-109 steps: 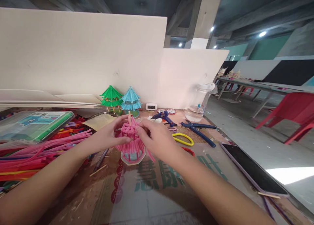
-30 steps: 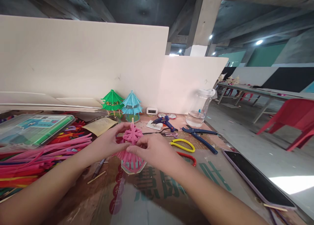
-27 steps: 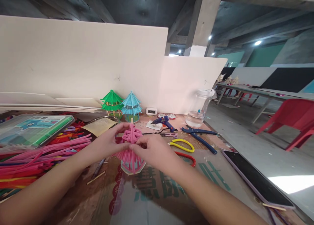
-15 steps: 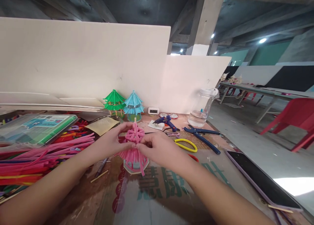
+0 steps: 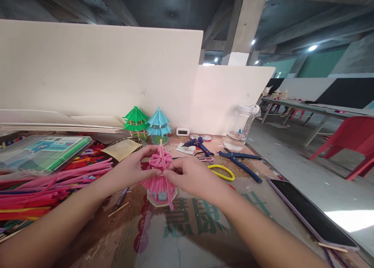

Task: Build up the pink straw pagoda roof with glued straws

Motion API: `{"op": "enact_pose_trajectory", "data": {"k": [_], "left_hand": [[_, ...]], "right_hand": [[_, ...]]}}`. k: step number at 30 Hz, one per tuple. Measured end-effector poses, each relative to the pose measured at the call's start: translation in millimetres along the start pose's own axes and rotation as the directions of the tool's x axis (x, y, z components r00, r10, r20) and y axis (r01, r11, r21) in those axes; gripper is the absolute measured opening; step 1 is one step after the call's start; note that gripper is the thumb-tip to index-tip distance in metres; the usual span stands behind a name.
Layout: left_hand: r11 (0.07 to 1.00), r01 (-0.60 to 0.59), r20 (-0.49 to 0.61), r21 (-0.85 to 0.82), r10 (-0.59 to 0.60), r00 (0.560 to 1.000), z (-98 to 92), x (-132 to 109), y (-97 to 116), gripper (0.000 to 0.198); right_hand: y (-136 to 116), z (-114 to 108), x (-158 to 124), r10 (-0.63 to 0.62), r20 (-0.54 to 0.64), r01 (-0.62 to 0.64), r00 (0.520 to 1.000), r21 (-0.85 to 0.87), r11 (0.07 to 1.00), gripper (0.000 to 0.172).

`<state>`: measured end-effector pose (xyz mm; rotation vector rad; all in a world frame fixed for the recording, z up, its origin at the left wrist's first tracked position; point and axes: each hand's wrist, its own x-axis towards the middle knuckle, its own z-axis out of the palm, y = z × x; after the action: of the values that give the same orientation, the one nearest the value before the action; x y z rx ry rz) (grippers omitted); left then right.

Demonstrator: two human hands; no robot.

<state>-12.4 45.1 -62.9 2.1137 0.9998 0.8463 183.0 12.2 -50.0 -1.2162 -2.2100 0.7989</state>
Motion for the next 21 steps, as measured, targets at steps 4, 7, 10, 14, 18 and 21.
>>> {"op": "enact_pose_trajectory", "data": {"k": [4,7,10,14,18,21], "left_hand": [[1.000,0.021,0.011,-0.020,-0.021,1.000,0.0,0,2,0.050],[0.999,0.039,0.017,-0.018,-0.039,0.999,-0.6,0,4,0.051],[0.999,0.046,0.003,0.010,-0.046,0.999,-1.9,0,6,0.054],[0.997,0.050,0.015,0.061,-0.051,0.999,-5.3,-2,5,0.057],[0.986,0.032,0.008,0.162,-0.033,0.999,-9.2,-1,2,0.060],[0.984,0.025,-0.006,0.178,-0.024,1.000,-11.0,0,0,0.057]], "right_hand": [[1,-1,0,-0.016,0.006,0.016,1.000,-0.007,1.000,0.029],[2,-2,0,-0.017,0.008,0.017,1.000,-0.020,1.000,0.030],[1,-4,0,0.007,0.023,-0.007,1.000,-0.018,1.000,0.030],[-3,-11,-3,0.031,0.039,-0.031,0.999,-0.010,0.999,0.032],[2,-25,-6,0.032,-0.018,-0.033,0.999,-0.061,0.998,0.036],[18,-42,-4,0.039,-0.138,-0.066,0.990,-0.196,0.978,0.039]]}}
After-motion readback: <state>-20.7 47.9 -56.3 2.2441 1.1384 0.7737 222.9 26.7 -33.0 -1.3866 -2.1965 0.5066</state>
